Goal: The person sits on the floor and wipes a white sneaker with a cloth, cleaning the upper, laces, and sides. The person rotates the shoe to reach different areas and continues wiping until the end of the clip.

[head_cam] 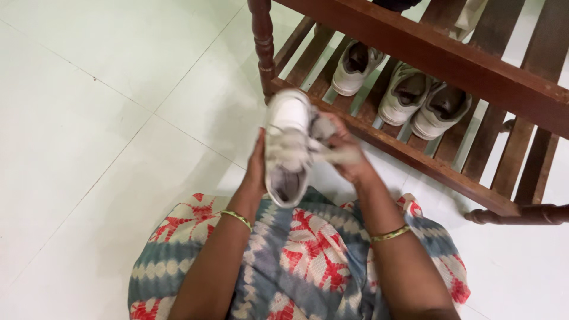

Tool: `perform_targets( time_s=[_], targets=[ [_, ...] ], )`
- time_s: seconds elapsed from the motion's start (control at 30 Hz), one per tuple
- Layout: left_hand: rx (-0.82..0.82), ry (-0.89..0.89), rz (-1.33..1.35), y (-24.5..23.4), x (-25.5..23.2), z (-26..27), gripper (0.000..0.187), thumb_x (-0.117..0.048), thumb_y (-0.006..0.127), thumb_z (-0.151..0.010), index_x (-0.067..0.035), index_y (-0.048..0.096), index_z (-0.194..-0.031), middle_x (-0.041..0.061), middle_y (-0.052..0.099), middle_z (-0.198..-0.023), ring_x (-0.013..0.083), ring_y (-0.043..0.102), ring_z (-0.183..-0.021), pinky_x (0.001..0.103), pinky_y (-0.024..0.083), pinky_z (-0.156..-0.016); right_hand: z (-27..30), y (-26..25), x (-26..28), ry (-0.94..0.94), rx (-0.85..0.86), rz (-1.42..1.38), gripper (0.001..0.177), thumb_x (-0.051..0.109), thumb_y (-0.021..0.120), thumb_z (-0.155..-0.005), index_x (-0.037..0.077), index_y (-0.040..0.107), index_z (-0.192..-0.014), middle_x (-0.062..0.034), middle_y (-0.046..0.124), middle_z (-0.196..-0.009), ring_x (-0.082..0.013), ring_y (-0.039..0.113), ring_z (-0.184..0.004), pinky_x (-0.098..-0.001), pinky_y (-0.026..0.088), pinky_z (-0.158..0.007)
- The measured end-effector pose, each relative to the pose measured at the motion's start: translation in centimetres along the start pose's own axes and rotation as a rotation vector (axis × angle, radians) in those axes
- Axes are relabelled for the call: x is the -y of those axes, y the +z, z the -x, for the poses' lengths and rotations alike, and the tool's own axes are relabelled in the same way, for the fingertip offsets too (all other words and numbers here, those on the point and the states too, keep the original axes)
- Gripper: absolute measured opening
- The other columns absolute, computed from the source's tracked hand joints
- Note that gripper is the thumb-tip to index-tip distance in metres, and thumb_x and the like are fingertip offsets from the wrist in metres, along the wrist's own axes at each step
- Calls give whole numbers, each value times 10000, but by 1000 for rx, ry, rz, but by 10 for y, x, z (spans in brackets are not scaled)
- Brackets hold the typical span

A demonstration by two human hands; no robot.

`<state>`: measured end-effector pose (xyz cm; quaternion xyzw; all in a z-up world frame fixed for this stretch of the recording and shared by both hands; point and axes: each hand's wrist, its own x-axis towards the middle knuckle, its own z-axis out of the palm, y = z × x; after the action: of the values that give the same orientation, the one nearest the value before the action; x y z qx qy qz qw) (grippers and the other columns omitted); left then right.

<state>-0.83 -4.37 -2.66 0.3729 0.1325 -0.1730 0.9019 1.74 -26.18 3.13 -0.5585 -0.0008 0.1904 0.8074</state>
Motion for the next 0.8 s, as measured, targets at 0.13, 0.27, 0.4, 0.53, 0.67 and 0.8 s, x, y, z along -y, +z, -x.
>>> perform_targets(
  time_s=[0.13, 0.27, 0.4, 0.53, 0.67, 0.8],
  targets=[
    [63, 199, 320, -14, -14, -6, 746, -636, 297, -1048, -37, 504, -1442, 180, 645, -1300, 334, 673, -1127, 486, 559, -986, -6, 17, -39, 51, 180, 40, 406, -3, 543, -921, 123, 618, -1300, -8, 670, -1193, -84, 678, -1053, -268, 586, -967],
    [-154, 293, 351, -27, -20, -14, 725, -601, 225, -1041, -71, 478, -1464, 149, 617, -1373, 326, 638, -1218, 466, 540, -1041, -2, 4, -36, 33, 58, 347, 355, 40, 500, -940, 114, 679, -1238, -30, 732, -1082, -123, 664, -894, -284, 541, -793],
    [-210, 234, 235, -20, -14, -22, 743, -592, 195, -1035, -63, 455, -1489, 173, 613, -1373, 322, 644, -1218, 446, 548, -1052, 18, 1, 1, -227, 17, 409, 304, 79, 516, -1018, 45, 736, -1224, -111, 742, -1003, -189, 602, -826, -336, 460, -723],
    [-61, 224, 133, -13, -3, -20, 768, -618, 258, -1036, -27, 448, -1487, 180, 632, -1357, 290, 665, -1185, 428, 552, -1022, 39, 36, 17, -453, 339, 1090, 345, 123, 665, -836, 49, 757, -1160, -191, 774, -1089, -318, 705, -987, -424, 529, -906],
    [30, 187, 23, -15, 2, -16, 785, -620, 343, -1045, 22, 466, -1481, 186, 649, -1330, 271, 672, -1148, 417, 554, -998, 46, 64, 18, -172, 292, 1252, 397, 106, 607, -874, 32, 675, -1257, -235, 702, -1166, -380, 655, -1102, -434, 499, -992],
    [-114, 10, -35, -15, 0, -20, 778, -638, 313, -1017, -18, 521, -1438, 154, 683, -1282, 242, 685, -1120, 382, 567, -964, 50, 68, 19, -293, 272, 1287, 527, 55, 606, -859, 9, 563, -1382, -258, 643, -1255, -415, 585, -1182, -449, 454, -1043]
  ],
)
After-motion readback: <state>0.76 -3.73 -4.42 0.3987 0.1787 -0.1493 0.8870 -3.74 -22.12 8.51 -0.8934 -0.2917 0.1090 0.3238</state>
